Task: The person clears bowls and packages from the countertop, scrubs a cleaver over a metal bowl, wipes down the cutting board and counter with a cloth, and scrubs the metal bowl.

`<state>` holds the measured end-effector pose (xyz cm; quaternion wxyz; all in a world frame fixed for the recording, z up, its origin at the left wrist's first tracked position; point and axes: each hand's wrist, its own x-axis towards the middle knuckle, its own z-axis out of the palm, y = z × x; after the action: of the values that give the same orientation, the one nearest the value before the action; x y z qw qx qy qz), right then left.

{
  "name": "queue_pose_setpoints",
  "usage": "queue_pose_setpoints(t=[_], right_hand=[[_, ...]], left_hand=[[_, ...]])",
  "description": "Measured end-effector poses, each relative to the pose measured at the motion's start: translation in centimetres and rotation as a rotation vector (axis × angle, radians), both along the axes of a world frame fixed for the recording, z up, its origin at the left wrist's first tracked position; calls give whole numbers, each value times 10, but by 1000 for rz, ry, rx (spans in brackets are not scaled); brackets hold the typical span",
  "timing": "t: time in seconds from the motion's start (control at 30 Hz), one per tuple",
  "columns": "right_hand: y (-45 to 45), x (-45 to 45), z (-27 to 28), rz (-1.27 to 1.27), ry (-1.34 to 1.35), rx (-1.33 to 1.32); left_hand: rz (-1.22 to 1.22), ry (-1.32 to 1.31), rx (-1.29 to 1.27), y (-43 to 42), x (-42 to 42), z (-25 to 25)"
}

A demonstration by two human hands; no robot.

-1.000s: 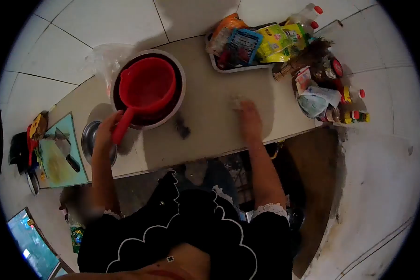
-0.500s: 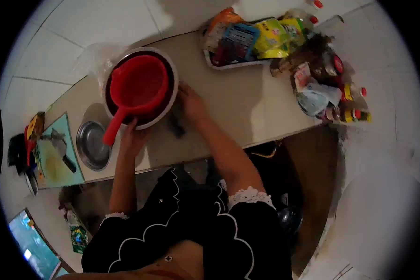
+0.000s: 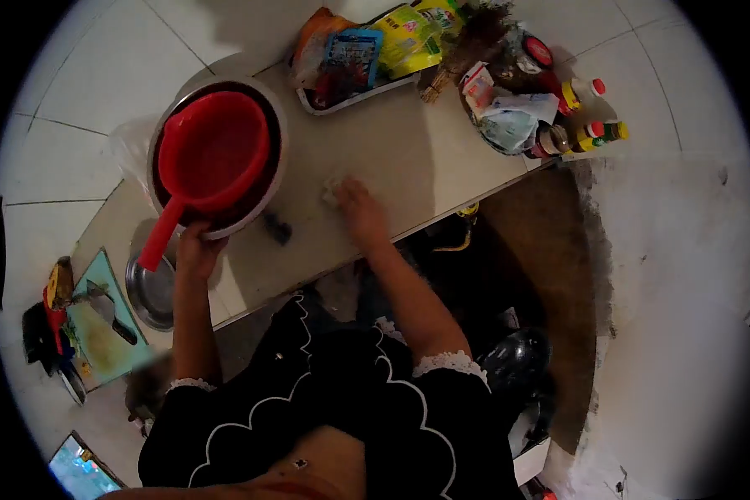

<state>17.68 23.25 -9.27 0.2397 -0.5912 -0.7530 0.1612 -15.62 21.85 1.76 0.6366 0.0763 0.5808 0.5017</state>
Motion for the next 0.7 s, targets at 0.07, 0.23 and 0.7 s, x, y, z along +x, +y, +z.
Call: queue_pose_setpoints(t=[0.07, 0.23, 0.7], right_hand=[[-3, 5, 4, 72, 55, -78], [29, 143, 29, -626, 351, -151], [-66, 14, 4, 228, -231, -195]], left_hand=[[-71, 16, 10, 5, 11, 11], [-309, 107, 81, 11, 62, 35], [-628, -182, 52, 25, 249, -12]])
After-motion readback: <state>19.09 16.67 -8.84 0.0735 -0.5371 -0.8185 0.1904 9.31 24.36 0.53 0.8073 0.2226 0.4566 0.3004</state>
